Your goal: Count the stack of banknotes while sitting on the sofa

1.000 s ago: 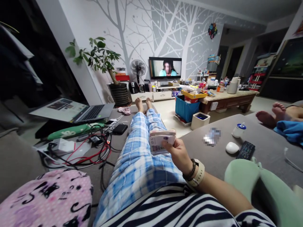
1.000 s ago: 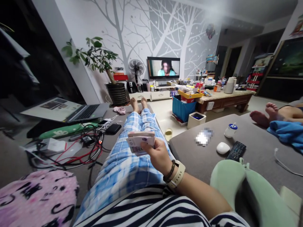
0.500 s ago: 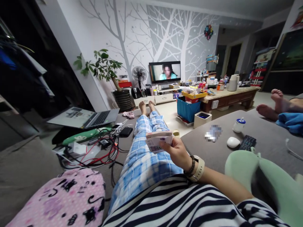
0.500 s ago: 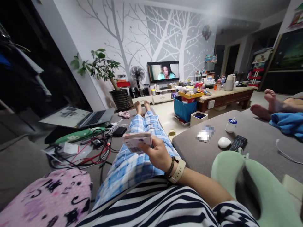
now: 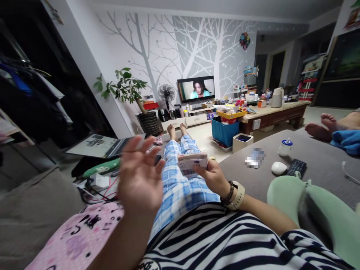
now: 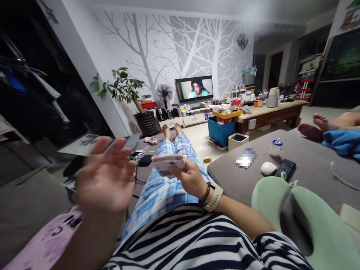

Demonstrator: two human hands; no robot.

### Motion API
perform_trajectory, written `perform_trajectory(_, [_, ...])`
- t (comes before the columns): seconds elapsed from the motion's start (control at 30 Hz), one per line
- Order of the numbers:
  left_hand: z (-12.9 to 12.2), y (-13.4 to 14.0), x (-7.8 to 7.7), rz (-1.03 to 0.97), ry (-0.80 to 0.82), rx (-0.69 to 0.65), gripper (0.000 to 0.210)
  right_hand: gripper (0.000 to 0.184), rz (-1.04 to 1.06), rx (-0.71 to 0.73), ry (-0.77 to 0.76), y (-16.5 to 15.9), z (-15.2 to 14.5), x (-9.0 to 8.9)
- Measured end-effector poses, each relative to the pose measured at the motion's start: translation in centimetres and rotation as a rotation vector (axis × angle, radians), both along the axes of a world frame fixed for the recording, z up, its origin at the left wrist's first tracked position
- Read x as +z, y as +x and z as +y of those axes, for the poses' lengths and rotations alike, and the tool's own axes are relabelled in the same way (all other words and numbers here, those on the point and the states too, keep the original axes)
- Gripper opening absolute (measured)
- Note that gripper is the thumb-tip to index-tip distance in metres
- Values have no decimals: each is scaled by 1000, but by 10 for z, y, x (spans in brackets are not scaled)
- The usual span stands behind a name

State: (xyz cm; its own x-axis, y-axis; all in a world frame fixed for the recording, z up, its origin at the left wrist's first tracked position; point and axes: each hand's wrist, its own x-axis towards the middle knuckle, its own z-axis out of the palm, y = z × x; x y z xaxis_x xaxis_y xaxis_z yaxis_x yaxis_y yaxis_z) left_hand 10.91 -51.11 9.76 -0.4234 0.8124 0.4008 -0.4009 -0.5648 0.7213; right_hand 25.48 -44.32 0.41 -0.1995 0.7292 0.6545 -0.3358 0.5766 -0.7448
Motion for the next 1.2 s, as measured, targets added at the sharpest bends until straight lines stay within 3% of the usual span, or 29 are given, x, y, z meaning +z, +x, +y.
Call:
perform_trajectory(0.07, [7, 9, -18, -21, -160, -11, 30, 38, 1, -51, 17, 5, 4, -2])
perform_trajectory(0.17, [26, 24, -59, 58, -348, -44, 38, 38, 2, -107, 14, 13, 9, -11])
perform_trajectory(0.27, [40, 33, -97, 170, -409, -240, 43, 38, 0, -122, -54, 19, 11, -23])
perform_trajectory(0.33, [45, 34, -110, 205, -411, -357, 42, 36, -5, -121, -91, 21, 12, -28])
perform_trajectory(0.43, [49, 32, -117, 210, -375, -383, 42, 34, 2, -75, -161, 23, 15, -27])
perform_trajectory(0.57, [51, 27, -120, 213, -355, -401, 40, 34, 64, 101, -347, 22, 20, -25])
perform_trajectory(0.77, [56, 26, -128, 196, -548, -452, 33, 35, 46, 210, -533, 18, 29, -32])
perform_trajectory(0.9, [55, 26, -128, 259, -582, -487, 32, 43, 21, 289, -522, 25, 30, -27])
perform_trajectory(1.07, [53, 23, -133, 359, -555, -565, 42, 62, 37, 601, -453, 35, 26, -25])
perform_trajectory(1.2, [52, 20, -135, 330, -560, -587, 40, 63, 21, 655, -411, 35, 27, -30])
